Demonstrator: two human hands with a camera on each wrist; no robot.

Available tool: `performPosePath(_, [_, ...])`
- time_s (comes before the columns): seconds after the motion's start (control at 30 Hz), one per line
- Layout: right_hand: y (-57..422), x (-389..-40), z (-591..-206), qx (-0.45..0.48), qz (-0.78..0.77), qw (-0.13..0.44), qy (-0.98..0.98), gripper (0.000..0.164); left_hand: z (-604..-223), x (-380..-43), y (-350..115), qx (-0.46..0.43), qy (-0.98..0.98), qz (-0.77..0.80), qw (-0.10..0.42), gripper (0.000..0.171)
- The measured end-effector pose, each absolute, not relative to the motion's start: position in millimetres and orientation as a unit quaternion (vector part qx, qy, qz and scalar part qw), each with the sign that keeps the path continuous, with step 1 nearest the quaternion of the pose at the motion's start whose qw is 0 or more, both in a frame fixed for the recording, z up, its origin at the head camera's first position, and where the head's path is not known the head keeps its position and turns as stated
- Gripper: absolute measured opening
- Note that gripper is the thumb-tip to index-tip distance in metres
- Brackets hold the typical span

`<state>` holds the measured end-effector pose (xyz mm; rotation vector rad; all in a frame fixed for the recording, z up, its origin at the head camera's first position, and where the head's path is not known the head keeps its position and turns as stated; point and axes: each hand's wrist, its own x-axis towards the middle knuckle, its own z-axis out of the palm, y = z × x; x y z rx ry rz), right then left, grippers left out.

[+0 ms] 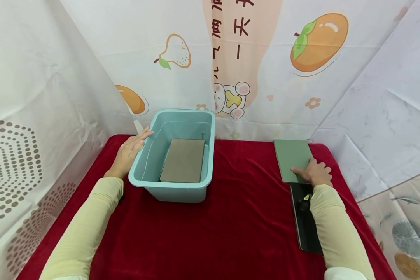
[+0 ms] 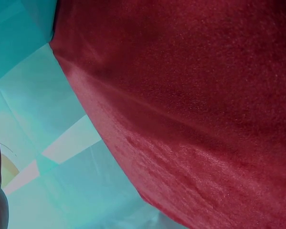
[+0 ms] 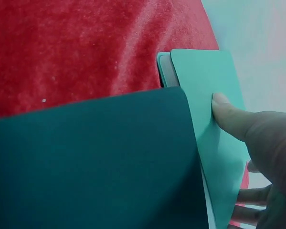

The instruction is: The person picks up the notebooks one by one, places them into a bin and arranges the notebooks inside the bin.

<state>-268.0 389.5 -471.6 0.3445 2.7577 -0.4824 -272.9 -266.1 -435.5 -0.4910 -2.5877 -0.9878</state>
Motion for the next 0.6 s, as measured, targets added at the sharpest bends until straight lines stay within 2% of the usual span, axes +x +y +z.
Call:
performPosePath(0.37, [392.0,-270.9,-468.8,0.159,-0.201,0.154,0.954,0.126,-436.7,-274.1,-267.2,-0.167,-0.910,-0.342,0.161,0.043])
performPosePath(0.6, [393.3,-270.4,-465.5,0.155,-0.190,0.147,0.958,0.121,-436.3,-272.3,-266.2,-0.171,-0.909,-0.342,0.167,0.043])
